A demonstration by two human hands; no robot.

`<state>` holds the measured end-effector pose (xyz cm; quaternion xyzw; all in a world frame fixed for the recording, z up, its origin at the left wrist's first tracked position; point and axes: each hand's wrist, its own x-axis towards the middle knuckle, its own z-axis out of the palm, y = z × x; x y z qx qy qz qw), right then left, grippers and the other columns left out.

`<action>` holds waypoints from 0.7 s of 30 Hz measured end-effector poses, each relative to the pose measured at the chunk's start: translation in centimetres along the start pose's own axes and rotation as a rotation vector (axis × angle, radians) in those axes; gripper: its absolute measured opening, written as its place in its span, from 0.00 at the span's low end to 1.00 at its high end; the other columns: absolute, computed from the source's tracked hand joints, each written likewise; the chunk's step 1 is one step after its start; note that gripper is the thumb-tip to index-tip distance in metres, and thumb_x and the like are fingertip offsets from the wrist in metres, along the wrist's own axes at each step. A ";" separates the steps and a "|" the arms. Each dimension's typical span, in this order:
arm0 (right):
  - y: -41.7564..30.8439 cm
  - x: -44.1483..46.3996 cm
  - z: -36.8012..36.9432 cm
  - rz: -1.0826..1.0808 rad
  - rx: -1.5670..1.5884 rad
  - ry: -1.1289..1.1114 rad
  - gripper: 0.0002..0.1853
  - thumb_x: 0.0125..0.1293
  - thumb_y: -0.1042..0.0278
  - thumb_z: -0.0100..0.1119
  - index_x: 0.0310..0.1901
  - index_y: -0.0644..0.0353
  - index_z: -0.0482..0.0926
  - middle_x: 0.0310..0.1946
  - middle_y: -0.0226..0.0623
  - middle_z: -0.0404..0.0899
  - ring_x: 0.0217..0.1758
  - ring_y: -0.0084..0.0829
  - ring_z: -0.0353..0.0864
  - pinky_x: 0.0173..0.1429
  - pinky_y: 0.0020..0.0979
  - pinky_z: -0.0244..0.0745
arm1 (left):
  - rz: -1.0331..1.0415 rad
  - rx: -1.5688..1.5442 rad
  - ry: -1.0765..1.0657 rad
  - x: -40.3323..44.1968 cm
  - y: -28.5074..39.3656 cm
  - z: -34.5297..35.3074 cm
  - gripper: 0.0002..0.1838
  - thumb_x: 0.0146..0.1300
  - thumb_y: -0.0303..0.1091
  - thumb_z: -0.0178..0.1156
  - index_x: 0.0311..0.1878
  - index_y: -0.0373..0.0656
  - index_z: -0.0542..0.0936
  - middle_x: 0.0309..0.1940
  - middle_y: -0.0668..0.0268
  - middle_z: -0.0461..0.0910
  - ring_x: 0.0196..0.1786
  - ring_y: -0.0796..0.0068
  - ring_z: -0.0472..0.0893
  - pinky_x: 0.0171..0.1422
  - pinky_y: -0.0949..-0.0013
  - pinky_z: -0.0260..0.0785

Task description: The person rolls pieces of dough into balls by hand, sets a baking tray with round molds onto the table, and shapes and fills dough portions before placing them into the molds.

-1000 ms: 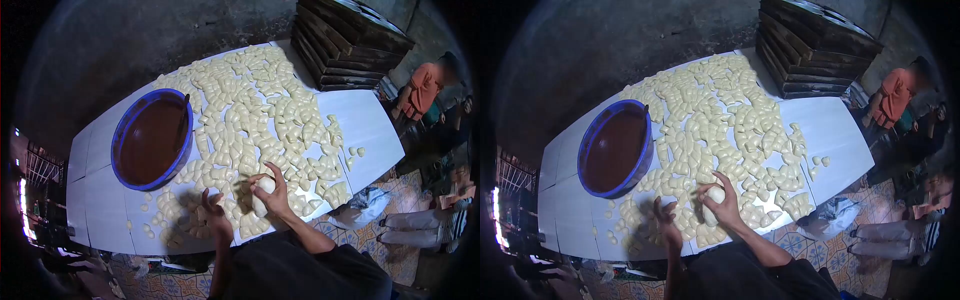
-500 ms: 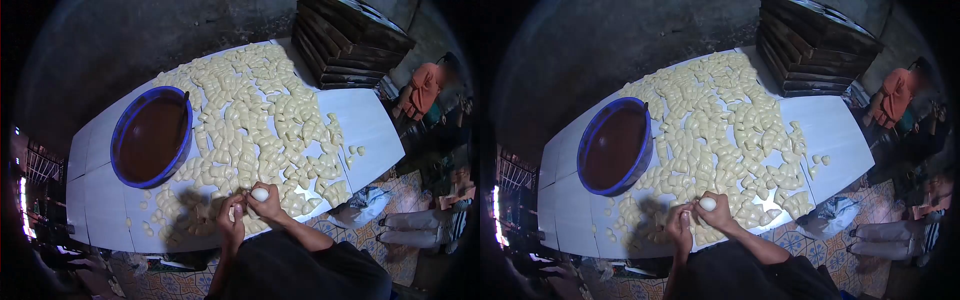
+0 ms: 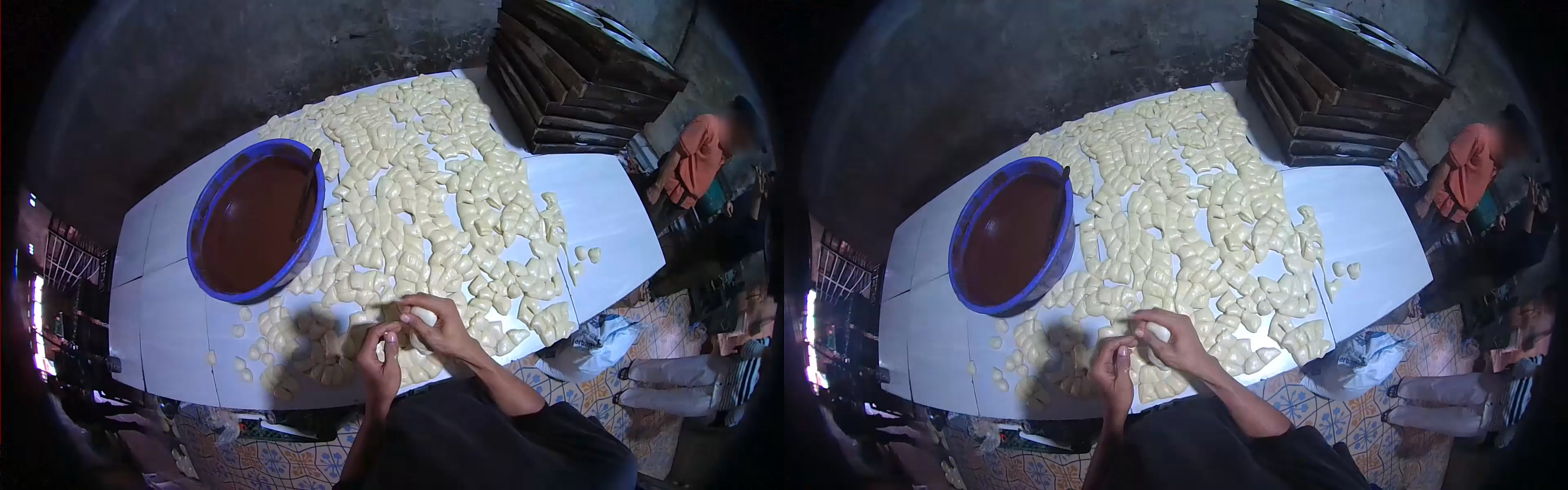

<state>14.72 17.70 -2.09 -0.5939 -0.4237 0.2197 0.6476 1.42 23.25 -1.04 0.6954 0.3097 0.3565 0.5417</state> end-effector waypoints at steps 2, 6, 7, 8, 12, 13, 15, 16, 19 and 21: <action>-0.2 -0.5 0.1 0.118 0.047 -0.040 0.08 0.60 0.68 0.63 0.36 0.64 0.79 0.28 0.38 0.81 0.33 0.24 0.79 0.39 0.26 0.73 | 0.026 0.027 -0.007 -0.1 -0.2 -0.2 0.08 0.65 0.28 0.51 0.41 0.34 0.77 0.35 0.62 0.79 0.40 0.72 0.77 0.47 0.70 0.68; 0.0 -1.2 0.7 0.167 0.039 0.035 0.11 0.58 0.67 0.67 0.25 0.63 0.76 0.14 0.29 0.75 0.19 0.14 0.71 0.22 0.21 0.65 | 0.044 0.055 0.007 -0.2 0.1 -0.1 0.07 0.64 0.27 0.51 0.39 0.34 0.77 0.34 0.60 0.78 0.38 0.71 0.77 0.46 0.69 0.68; -0.1 -1.3 0.8 0.158 0.028 0.053 0.11 0.57 0.67 0.67 0.25 0.63 0.76 0.14 0.29 0.74 0.18 0.14 0.70 0.20 0.21 0.64 | 0.080 0.079 0.008 0.0 0.7 -0.1 0.07 0.64 0.27 0.51 0.39 0.34 0.77 0.33 0.59 0.78 0.38 0.70 0.77 0.45 0.69 0.68; 0.2 -1.3 1.0 0.117 0.006 0.083 0.12 0.57 0.67 0.67 0.23 0.63 0.75 0.13 0.29 0.74 0.17 0.14 0.69 0.19 0.22 0.63 | 0.101 0.098 0.013 0.0 1.1 0.0 0.07 0.64 0.26 0.52 0.38 0.33 0.77 0.33 0.58 0.78 0.38 0.68 0.77 0.45 0.68 0.68; -1.1 -1.1 1.2 0.119 0.018 0.107 0.15 0.55 0.72 0.67 0.18 0.60 0.70 0.11 0.25 0.68 0.16 0.13 0.63 0.19 0.21 0.57 | 0.222 0.190 0.015 0.3 2.2 0.1 0.06 0.60 0.25 0.54 0.37 0.33 0.77 0.34 0.56 0.77 0.38 0.63 0.78 0.45 0.66 0.69; -0.6 -1.2 1.2 0.113 0.016 0.108 0.14 0.56 0.71 0.66 0.19 0.61 0.71 0.12 0.27 0.69 0.17 0.13 0.64 0.19 0.22 0.59 | 0.262 0.215 0.012 0.3 2.3 0.1 0.05 0.59 0.25 0.55 0.37 0.33 0.77 0.34 0.56 0.77 0.38 0.61 0.78 0.45 0.65 0.69; 0.0 -1.2 1.2 0.099 0.011 0.111 0.13 0.57 0.69 0.65 0.20 0.62 0.73 0.12 0.30 0.72 0.18 0.14 0.66 0.19 0.24 0.62 | 0.287 0.248 0.023 0.3 2.3 0.1 0.07 0.57 0.26 0.58 0.38 0.34 0.77 0.35 0.56 0.77 0.39 0.59 0.77 0.45 0.63 0.69; -0.5 -1.2 1.2 0.151 0.048 0.126 0.11 0.54 0.72 0.65 0.20 0.62 0.73 0.13 0.30 0.72 0.19 0.14 0.66 0.20 0.23 0.62 | 0.298 0.265 0.029 0.3 2.3 0.1 0.08 0.56 0.26 0.59 0.38 0.34 0.76 0.36 0.56 0.77 0.40 0.57 0.77 0.46 0.62 0.68; 0.7 -1.5 1.1 0.115 0.041 0.090 0.10 0.49 0.73 0.66 0.20 0.62 0.72 0.14 0.29 0.72 0.20 0.13 0.65 0.21 0.23 0.62 | 0.331 0.305 -0.014 0.5 2.9 0.4 0.14 0.52 0.29 0.63 0.42 0.35 0.76 0.38 0.56 0.76 0.42 0.55 0.76 0.47 0.59 0.67; 2.1 -1.8 1.0 0.099 0.313 0.002 0.09 0.44 0.72 0.67 0.23 0.62 0.75 0.17 0.28 0.74 0.21 0.14 0.67 0.23 0.24 0.64 | 0.369 0.377 -0.116 1.2 3.4 0.6 0.21 0.47 0.33 0.68 0.45 0.38 0.75 0.38 0.56 0.73 0.42 0.53 0.74 0.47 0.57 0.66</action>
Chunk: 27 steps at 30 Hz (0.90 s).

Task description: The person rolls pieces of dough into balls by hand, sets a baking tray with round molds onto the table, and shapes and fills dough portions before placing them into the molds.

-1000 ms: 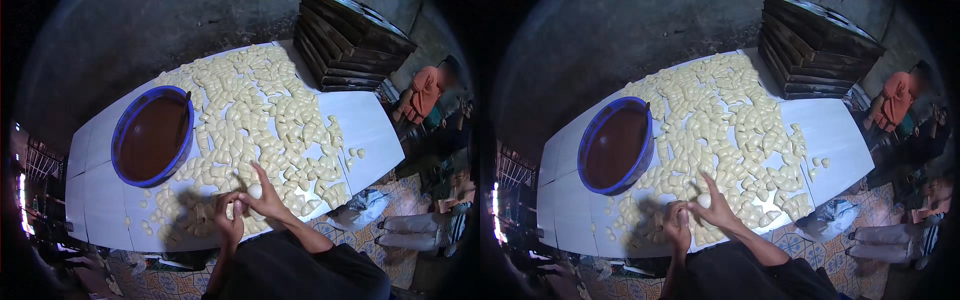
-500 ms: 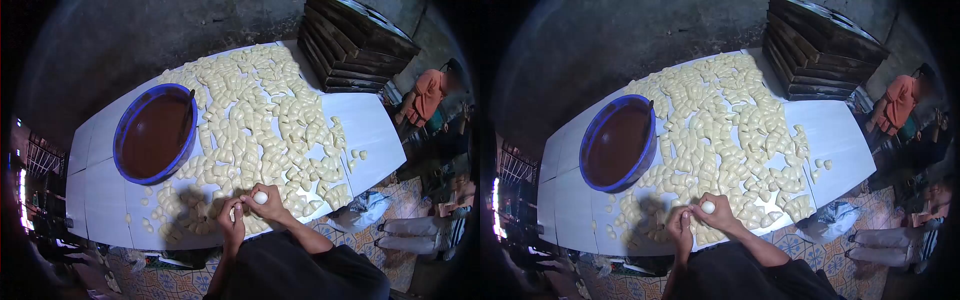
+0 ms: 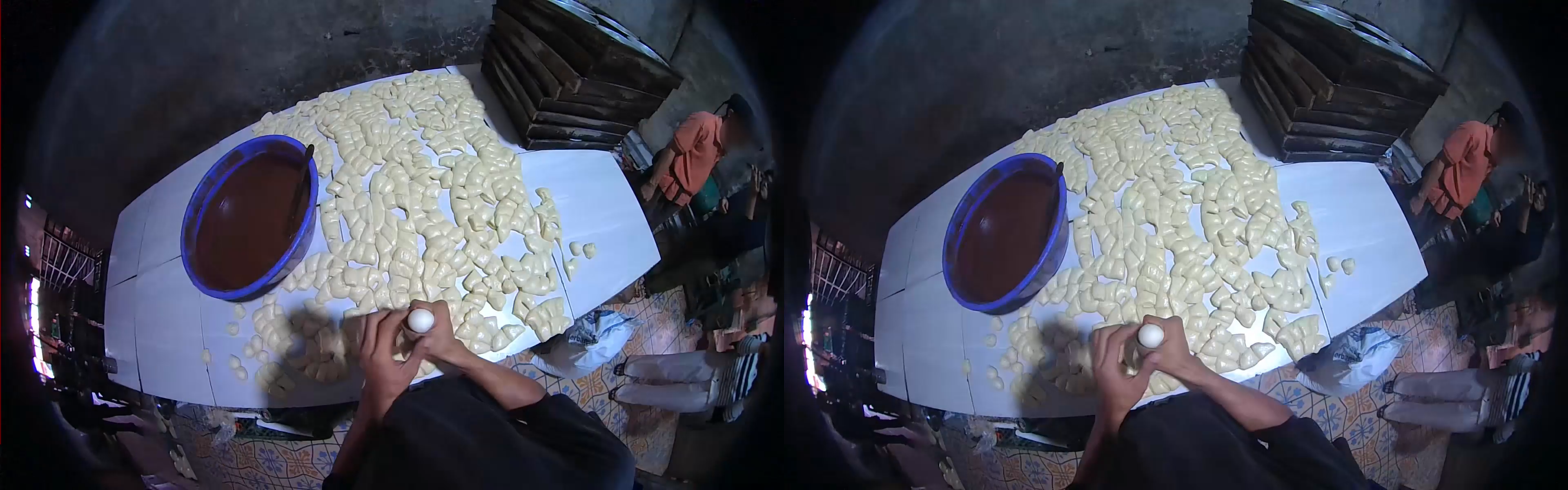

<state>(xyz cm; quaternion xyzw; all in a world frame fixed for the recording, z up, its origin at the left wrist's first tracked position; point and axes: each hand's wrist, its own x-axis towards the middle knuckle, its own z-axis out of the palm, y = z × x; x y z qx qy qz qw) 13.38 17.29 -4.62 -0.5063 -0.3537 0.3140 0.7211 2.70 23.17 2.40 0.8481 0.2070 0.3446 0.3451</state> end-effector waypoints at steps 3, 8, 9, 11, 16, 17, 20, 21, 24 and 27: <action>1.8 -0.4 -0.5 0.067 -0.030 -0.090 0.11 0.44 0.70 0.67 0.30 0.64 0.79 0.19 0.31 0.77 0.21 0.18 0.72 0.25 0.25 0.68 | -0.036 0.047 -0.206 0.6 0.0 0.3 0.22 0.48 0.34 0.69 0.46 0.42 0.75 0.36 0.56 0.71 0.42 0.50 0.74 0.44 0.54 0.66; 3.1 -0.3 -0.8 -0.063 -0.311 -0.128 0.15 0.43 0.70 0.70 0.34 0.63 0.80 0.27 0.42 0.81 0.29 0.29 0.83 0.34 0.29 0.75 | -0.201 -0.143 -0.231 -0.3 -1.7 1.0 0.16 0.51 0.28 0.65 0.44 0.42 0.76 0.38 0.55 0.74 0.41 0.48 0.76 0.42 0.56 0.69; 1.9 -0.4 -0.7 -0.135 -0.400 -0.156 0.15 0.43 0.70 0.70 0.35 0.61 0.81 0.28 0.41 0.82 0.29 0.31 0.83 0.35 0.29 0.76 | -0.227 -0.163 -0.253 -0.6 -1.8 1.0 0.15 0.51 0.26 0.65 0.44 0.42 0.77 0.38 0.56 0.75 0.41 0.51 0.77 0.42 0.58 0.69; 3.4 -1.2 -0.8 -0.142 -0.550 -0.181 0.14 0.44 0.70 0.69 0.37 0.57 0.81 0.29 0.40 0.83 0.30 0.33 0.84 0.36 0.29 0.77 | -0.275 -0.220 -0.312 -1.0 -2.9 0.7 0.14 0.52 0.26 0.65 0.43 0.41 0.78 0.38 0.59 0.77 0.36 0.62 0.77 0.38 0.64 0.69; 3.6 -1.6 0.2 -0.249 -0.553 -0.301 0.06 0.51 0.70 0.66 0.30 0.60 0.80 0.23 0.38 0.80 0.24 0.32 0.82 0.30 0.29 0.75 | -0.546 -0.959 -0.306 -5.1 -7.8 0.6 0.14 0.57 0.28 0.64 0.46 0.36 0.76 0.42 0.63 0.77 0.40 0.75 0.76 0.41 0.71 0.69; 3.6 -1.4 0.5 -0.287 -0.536 -0.328 0.04 0.53 0.71 0.65 0.29 0.60 0.79 0.22 0.38 0.80 0.23 0.31 0.81 0.29 0.28 0.74 | -0.507 -1.003 -0.311 -5.5 -7.6 -0.2 0.15 0.61 0.33 0.62 0.46 0.35 0.75 0.44 0.62 0.75 0.44 0.74 0.76 0.43 0.70 0.70; 3.8 -0.7 0.4 0.146 -0.557 -0.093 0.07 0.57 0.76 0.59 0.23 0.62 0.75 0.18 0.39 0.76 0.21 0.25 0.76 0.26 0.28 0.70 | -0.527 -1.357 0.093 -6.4 -7.0 -5.5 0.16 0.60 0.37 0.60 0.48 0.39 0.75 0.38 0.66 0.74 0.34 0.80 0.74 0.35 0.72 0.71; 3.6 -0.2 0.0 0.191 -0.546 0.049 0.12 0.59 0.78 0.56 0.18 0.65 0.71 0.13 0.36 0.69 0.20 0.20 0.69 0.25 0.28 0.65 | -0.525 -0.903 0.490 -8.4 -9.0 -7.5 0.18 0.58 0.38 0.60 0.49 0.41 0.74 0.37 0.66 0.74 0.33 0.80 0.74 0.33 0.73 0.70; 3.9 0.9 -2.1 -0.044 -0.604 0.114 0.05 0.59 0.74 0.58 0.30 0.66 0.74 0.19 0.30 0.69 0.25 0.17 0.66 0.29 0.25 0.64 | -0.511 -0.077 0.719 -5.9 -11.7 -17.0 0.20 0.59 0.31 0.59 0.54 0.38 0.69 0.45 0.61 0.71 0.44 0.69 0.73 0.46 0.66 0.70; -0.1 2.2 0.6 0.222 -0.335 0.065 0.26 0.59 0.75 0.59 0.60 0.62 0.68 0.49 0.37 0.74 0.51 0.23 0.70 0.55 0.26 0.65 | -0.630 0.858 0.528 -8.4 -21.6 -18.8 0.28 0.56 0.43 0.63 0.57 0.40 0.69 0.54 0.50 0.66 0.57 0.54 0.65 0.57 0.56 0.63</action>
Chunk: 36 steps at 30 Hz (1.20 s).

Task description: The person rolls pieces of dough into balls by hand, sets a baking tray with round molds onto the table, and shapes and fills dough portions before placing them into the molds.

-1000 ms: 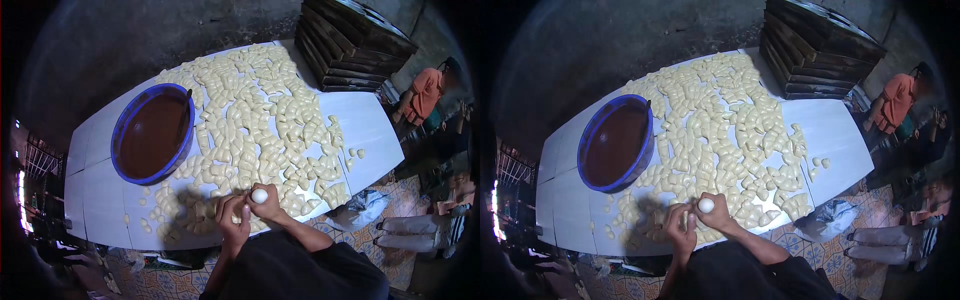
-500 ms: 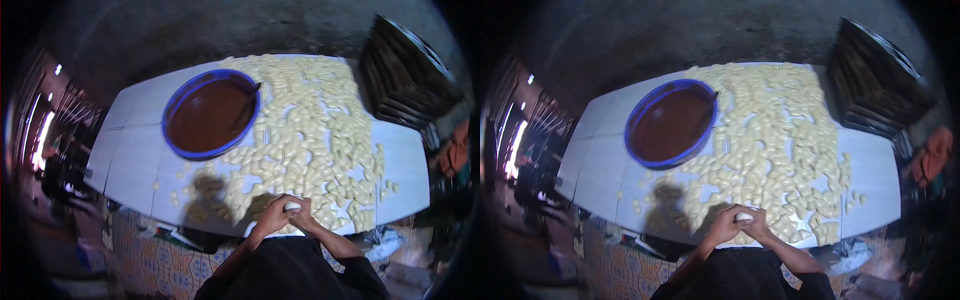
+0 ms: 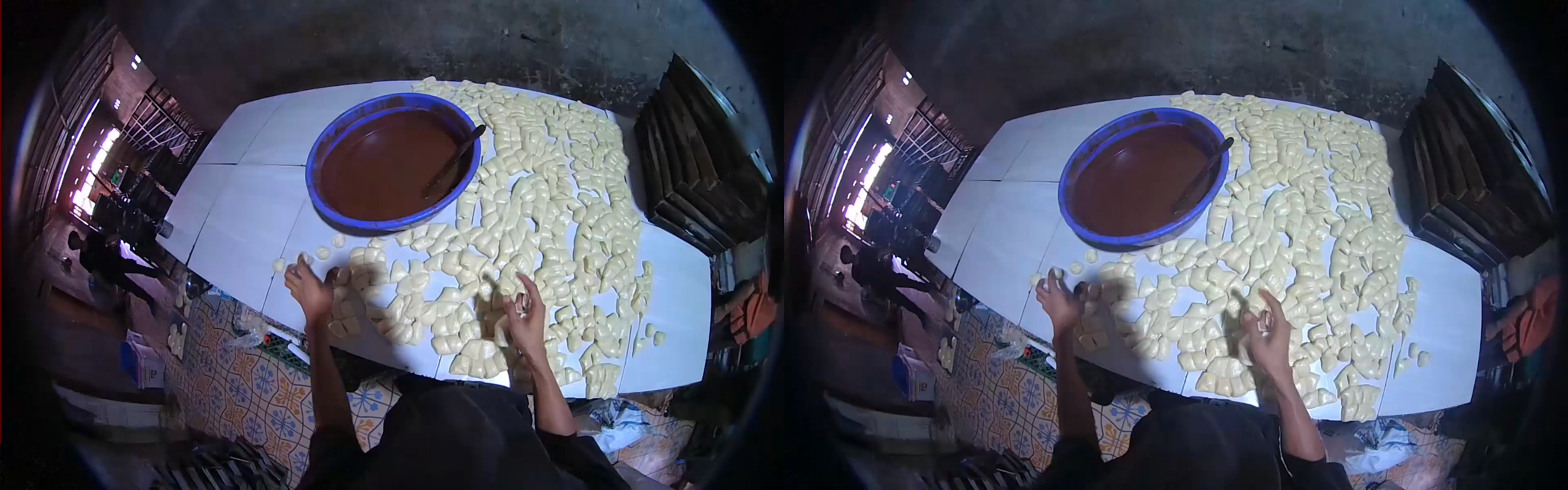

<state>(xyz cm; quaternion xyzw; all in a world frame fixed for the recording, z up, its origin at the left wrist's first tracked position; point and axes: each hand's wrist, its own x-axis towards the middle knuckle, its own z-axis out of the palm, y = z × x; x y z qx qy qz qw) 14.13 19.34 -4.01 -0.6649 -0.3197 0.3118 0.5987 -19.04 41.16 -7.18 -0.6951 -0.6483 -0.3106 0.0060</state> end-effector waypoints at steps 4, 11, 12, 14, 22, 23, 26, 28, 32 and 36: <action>-4.3 -0.1 0.9 0.006 0.159 0.028 0.31 0.64 0.64 0.55 0.68 0.58 0.58 0.66 0.39 0.62 0.65 0.30 0.62 0.65 0.31 0.59 | -0.114 0.226 -0.342 0.9 0.9 0.3 0.32 0.54 0.50 0.62 0.60 0.44 0.69 0.55 0.49 0.68 0.59 0.49 0.66 0.62 0.54 0.60; -1.5 -0.8 2.1 0.045 0.484 0.105 0.39 0.67 0.36 0.39 0.71 0.53 0.50 0.61 0.39 0.62 0.54 0.29 0.66 0.55 0.30 0.64 | -0.028 -1.388 -0.994 -14.0 20.2 -0.8 0.20 0.58 0.33 0.63 0.52 0.36 0.73 0.49 0.53 0.75 0.54 0.67 0.74 0.53 0.68 0.68; -0.8 -1.2 1.7 0.074 0.540 -0.012 0.40 0.67 0.35 0.38 0.71 0.54 0.48 0.66 0.41 0.53 0.64 0.33 0.56 0.64 0.34 0.55 | 0.085 -1.134 -0.844 -14.8 21.4 -1.1 0.20 0.59 0.34 0.63 0.52 0.35 0.73 0.46 0.54 0.76 0.51 0.68 0.75 0.51 0.68 0.68; -0.5 -1.3 0.4 -0.008 0.424 -0.169 0.42 0.66 0.33 0.38 0.72 0.54 0.45 0.71 0.41 0.45 0.71 0.37 0.50 0.71 0.37 0.48 | 0.063 -1.079 -0.720 -15.1 21.9 -0.2 0.18 0.61 0.36 0.62 0.48 0.33 0.74 0.38 0.57 0.79 0.42 0.68 0.78 0.47 0.69 0.69; 1.8 -1.1 -8.3 0.050 0.127 0.393 0.31 0.64 0.69 0.57 0.68 0.57 0.58 0.52 0.37 0.72 0.42 0.24 0.77 0.49 0.28 0.75 | -0.037 -1.024 -0.675 -13.6 20.6 -2.4 0.15 0.65 0.38 0.55 0.44 0.32 0.76 0.37 0.61 0.77 0.42 0.74 0.75 0.52 0.70 0.66; 0.8 -1.6 -7.9 -0.060 0.103 0.281 0.30 0.63 0.69 0.58 0.66 0.57 0.61 0.51 0.39 0.73 0.44 0.26 0.77 0.50 0.28 0.74 | 0.035 -1.077 -0.732 -13.6 20.0 -1.5 0.17 0.67 0.41 0.53 0.44 0.33 0.76 0.37 0.61 0.78 0.41 0.73 0.75 0.51 0.69 0.67; -1.5 -3.5 -1.9 -0.324 -0.016 0.001 0.27 0.59 0.70 0.62 0.60 0.58 0.68 0.50 0.40 0.77 0.48 0.27 0.77 0.53 0.30 0.71 | 0.134 -1.136 -1.055 -13.9 20.5 -1.6 0.38 0.69 0.62 0.30 0.53 0.34 0.73 0.43 0.58 0.78 0.48 0.67 0.75 0.58 0.64 0.63; -1.3 -3.8 0.1 -0.298 -0.017 -0.056 0.24 0.56 0.71 0.66 0.55 0.61 0.70 0.48 0.38 0.78 0.48 0.25 0.78 0.54 0.29 0.71 | 0.096 -1.124 -1.149 -14.5 22.0 -2.3 0.47 0.65 0.69 0.19 0.61 0.35 0.68 0.46 0.57 0.77 0.50 0.65 0.74 0.62 0.62 0.58; 0.2 -2.9 0.0 -0.027 0.389 0.073 0.18 0.54 0.78 0.66 0.45 0.64 0.70 0.39 0.37 0.80 0.46 0.23 0.78 0.52 0.27 0.72 | -0.026 -1.362 -0.910 -13.9 20.2 -1.2 0.38 0.70 0.60 0.25 0.59 0.36 0.69 0.40 0.60 0.80 0.40 0.73 0.75 0.48 0.69 0.63; -1.1 -2.0 -1.6 -0.103 0.289 0.141 0.23 0.53 0.81 0.65 0.49 0.62 0.67 0.35 0.38 0.80 0.36 0.21 0.79 0.41 0.25 0.75 | -0.104 -1.154 -0.434 -10.6 19.2 -2.3 0.29 0.73 0.50 0.30 0.49 0.35 0.74 0.31 0.59 0.81 0.32 0.72 0.76 0.43 0.69 0.66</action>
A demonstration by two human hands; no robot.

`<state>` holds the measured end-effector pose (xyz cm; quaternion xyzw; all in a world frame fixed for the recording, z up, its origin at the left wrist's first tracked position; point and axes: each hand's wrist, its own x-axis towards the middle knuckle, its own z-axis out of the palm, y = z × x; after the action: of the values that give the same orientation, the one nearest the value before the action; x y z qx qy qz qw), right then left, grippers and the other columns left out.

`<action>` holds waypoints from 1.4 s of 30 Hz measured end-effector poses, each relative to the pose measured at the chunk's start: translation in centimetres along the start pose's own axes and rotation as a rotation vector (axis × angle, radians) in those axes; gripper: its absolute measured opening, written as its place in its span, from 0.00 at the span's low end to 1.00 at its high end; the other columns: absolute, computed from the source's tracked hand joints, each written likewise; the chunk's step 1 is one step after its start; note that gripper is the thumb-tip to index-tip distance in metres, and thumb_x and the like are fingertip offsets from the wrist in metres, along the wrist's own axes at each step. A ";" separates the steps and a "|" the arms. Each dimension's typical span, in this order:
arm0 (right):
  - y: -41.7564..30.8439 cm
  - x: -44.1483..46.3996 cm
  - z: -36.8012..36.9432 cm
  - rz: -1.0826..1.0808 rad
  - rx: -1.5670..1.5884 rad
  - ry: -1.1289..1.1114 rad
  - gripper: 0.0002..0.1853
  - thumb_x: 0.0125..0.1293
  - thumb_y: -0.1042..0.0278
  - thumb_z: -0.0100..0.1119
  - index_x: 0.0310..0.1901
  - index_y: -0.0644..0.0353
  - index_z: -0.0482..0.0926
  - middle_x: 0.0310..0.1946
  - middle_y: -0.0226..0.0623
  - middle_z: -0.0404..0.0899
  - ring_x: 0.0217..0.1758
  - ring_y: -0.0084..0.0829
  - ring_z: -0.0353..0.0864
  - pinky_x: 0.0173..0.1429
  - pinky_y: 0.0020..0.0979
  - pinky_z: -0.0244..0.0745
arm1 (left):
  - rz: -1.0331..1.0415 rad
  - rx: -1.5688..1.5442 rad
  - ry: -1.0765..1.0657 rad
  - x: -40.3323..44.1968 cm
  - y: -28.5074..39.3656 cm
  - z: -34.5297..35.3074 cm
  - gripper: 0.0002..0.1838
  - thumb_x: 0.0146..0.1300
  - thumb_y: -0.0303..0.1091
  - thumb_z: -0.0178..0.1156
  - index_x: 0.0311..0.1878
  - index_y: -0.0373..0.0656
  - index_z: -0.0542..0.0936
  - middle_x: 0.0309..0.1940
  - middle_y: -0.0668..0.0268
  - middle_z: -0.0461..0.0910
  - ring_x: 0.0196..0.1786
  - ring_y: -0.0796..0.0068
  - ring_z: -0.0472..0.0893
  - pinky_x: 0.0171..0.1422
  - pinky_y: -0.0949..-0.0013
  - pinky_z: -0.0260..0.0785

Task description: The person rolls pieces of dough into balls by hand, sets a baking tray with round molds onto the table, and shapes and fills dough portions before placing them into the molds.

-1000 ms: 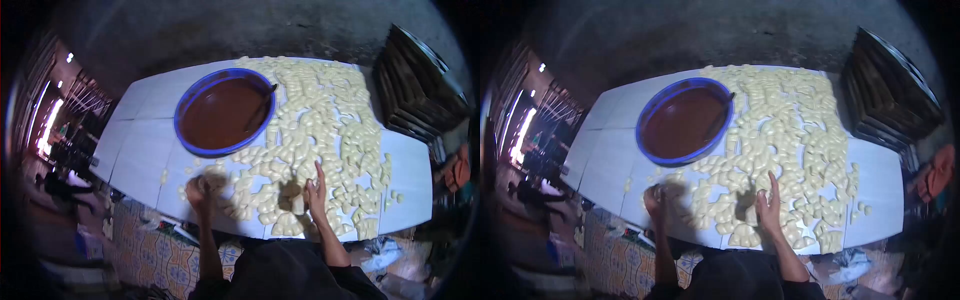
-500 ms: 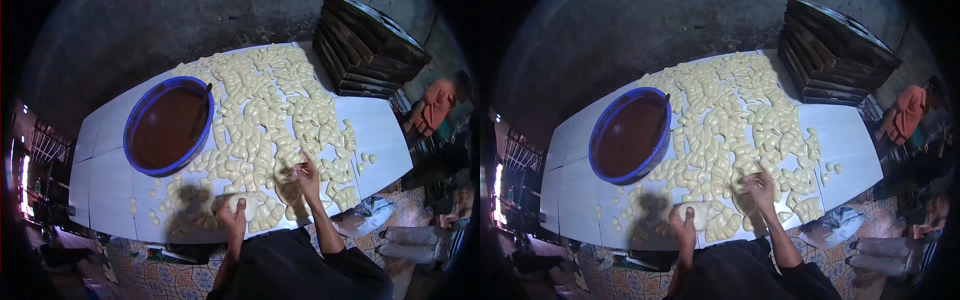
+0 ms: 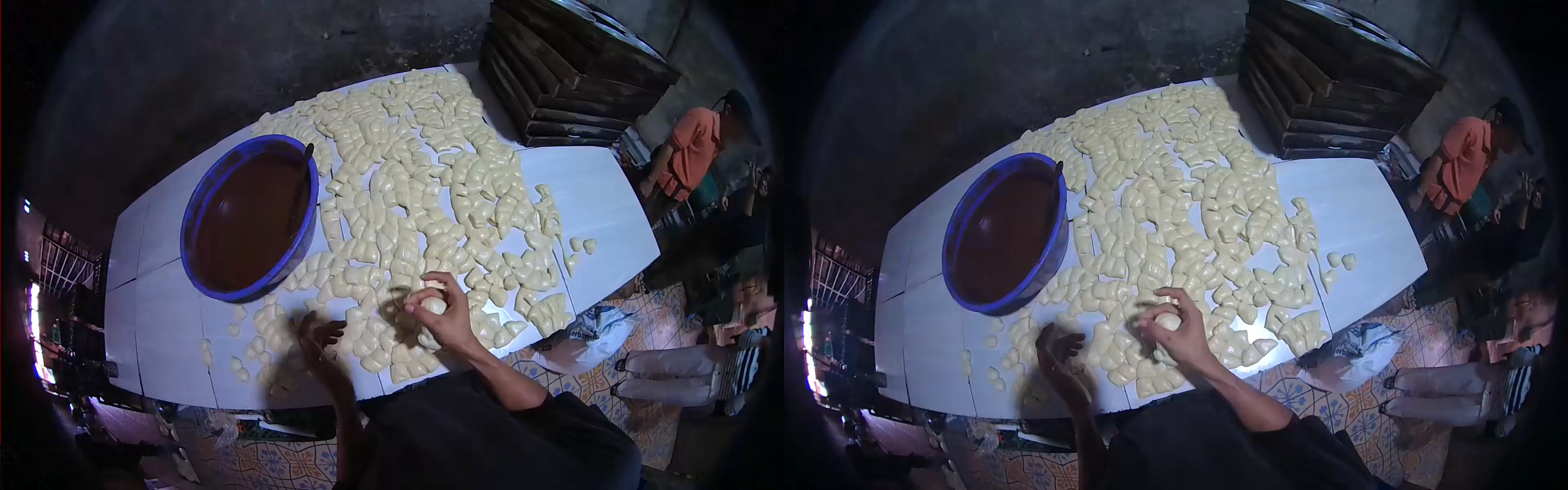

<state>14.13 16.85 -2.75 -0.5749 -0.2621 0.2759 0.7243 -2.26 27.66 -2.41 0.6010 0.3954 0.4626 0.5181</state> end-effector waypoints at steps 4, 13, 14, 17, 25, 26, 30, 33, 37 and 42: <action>-1.1 -0.6 0.9 -0.071 -0.122 -0.035 0.21 0.51 0.78 0.69 0.48 0.63 0.73 0.27 0.31 0.78 0.30 0.18 0.76 0.35 0.21 0.72 | 0.055 -0.038 -0.134 -0.4 -1.8 0.2 0.27 0.73 0.46 0.32 0.40 0.34 0.77 0.30 0.58 0.81 0.32 0.72 0.77 0.42 0.68 0.67; -0.4 -0.9 2.1 -0.010 -0.133 -0.007 0.13 0.54 0.70 0.70 0.23 0.60 0.72 0.17 0.25 0.74 0.20 0.11 0.69 0.21 0.18 0.63 | -0.061 0.000 -0.373 -3.6 0.9 3.4 0.19 0.72 0.38 0.40 0.46 0.32 0.76 0.34 0.61 0.78 0.37 0.74 0.76 0.44 0.70 0.68; -0.5 -0.8 2.1 -0.002 -0.143 -0.008 0.14 0.54 0.71 0.69 0.21 0.59 0.70 0.15 0.24 0.72 0.20 0.11 0.68 0.21 0.18 0.62 | -0.085 -0.021 -0.379 -3.6 1.1 3.4 0.18 0.72 0.37 0.41 0.46 0.32 0.76 0.33 0.61 0.78 0.36 0.74 0.76 0.44 0.70 0.68; -0.1 -0.8 2.1 0.002 -0.106 0.011 0.14 0.55 0.73 0.67 0.21 0.59 0.69 0.15 0.22 0.71 0.19 0.10 0.67 0.20 0.18 0.61 | -0.075 0.031 -0.381 -3.6 1.6 3.7 0.16 0.71 0.35 0.44 0.45 0.33 0.77 0.32 0.62 0.78 0.36 0.75 0.76 0.43 0.70 0.68; 1.7 -0.6 2.1 -0.063 -0.195 0.000 0.09 0.53 0.75 0.61 0.21 0.62 0.71 0.13 0.27 0.69 0.19 0.14 0.65 0.22 0.24 0.63 | 0.187 0.229 -0.358 -3.9 2.1 4.0 0.12 0.59 0.30 0.60 0.45 0.36 0.77 0.37 0.59 0.78 0.41 0.66 0.77 0.43 0.66 0.68; 2.2 -0.7 1.6 -0.042 -0.219 -0.056 0.06 0.50 0.76 0.62 0.22 0.62 0.73 0.14 0.28 0.72 0.20 0.15 0.68 0.24 0.25 0.65 | 0.251 0.257 -0.371 -3.6 3.4 4.3 0.13 0.57 0.29 0.62 0.45 0.37 0.77 0.38 0.59 0.77 0.42 0.65 0.76 0.43 0.66 0.68; 3.2 -0.6 0.3 -0.090 -0.047 -0.371 0.08 0.43 0.76 0.65 0.28 0.61 0.78 0.22 0.33 0.79 0.25 0.21 0.78 0.30 0.25 0.71 | 0.315 0.331 -0.557 -2.3 5.3 5.2 0.21 0.47 0.26 0.70 0.46 0.39 0.76 0.40 0.60 0.74 0.40 0.64 0.75 0.43 0.67 0.69; 2.6 -0.3 0.5 -0.205 -0.212 -0.384 0.11 0.42 0.76 0.65 0.32 0.60 0.80 0.24 0.35 0.80 0.27 0.27 0.80 0.32 0.27 0.73 | 0.223 0.342 -0.647 -2.0 5.3 5.3 0.19 0.47 0.22 0.69 0.44 0.40 0.76 0.36 0.61 0.73 0.37 0.65 0.76 0.40 0.70 0.70; 4.4 -0.3 -0.4 -0.386 -0.465 -0.462 0.18 0.42 0.74 0.67 0.40 0.57 0.79 0.30 0.38 0.81 0.29 0.39 0.82 0.33 0.34 0.74 | 0.058 0.191 -0.682 -2.4 3.5 4.6 0.15 0.52 0.17 0.64 0.44 0.36 0.74 0.36 0.62 0.76 0.40 0.71 0.79 0.40 0.72 0.72; 4.1 0.7 -0.1 -0.575 -0.579 -0.635 0.19 0.43 0.68 0.70 0.40 0.54 0.76 0.24 0.38 0.78 0.26 0.41 0.80 0.31 0.39 0.75 | -0.260 -0.455 -0.629 -2.9 -0.5 1.5 0.15 0.55 0.14 0.61 0.45 0.34 0.73 0.40 0.64 0.76 0.45 0.77 0.76 0.46 0.74 0.71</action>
<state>14.29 18.10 -6.73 -0.5445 -0.6820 0.1429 0.4669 -1.51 24.60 -3.36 0.5282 0.1782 0.2625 0.7876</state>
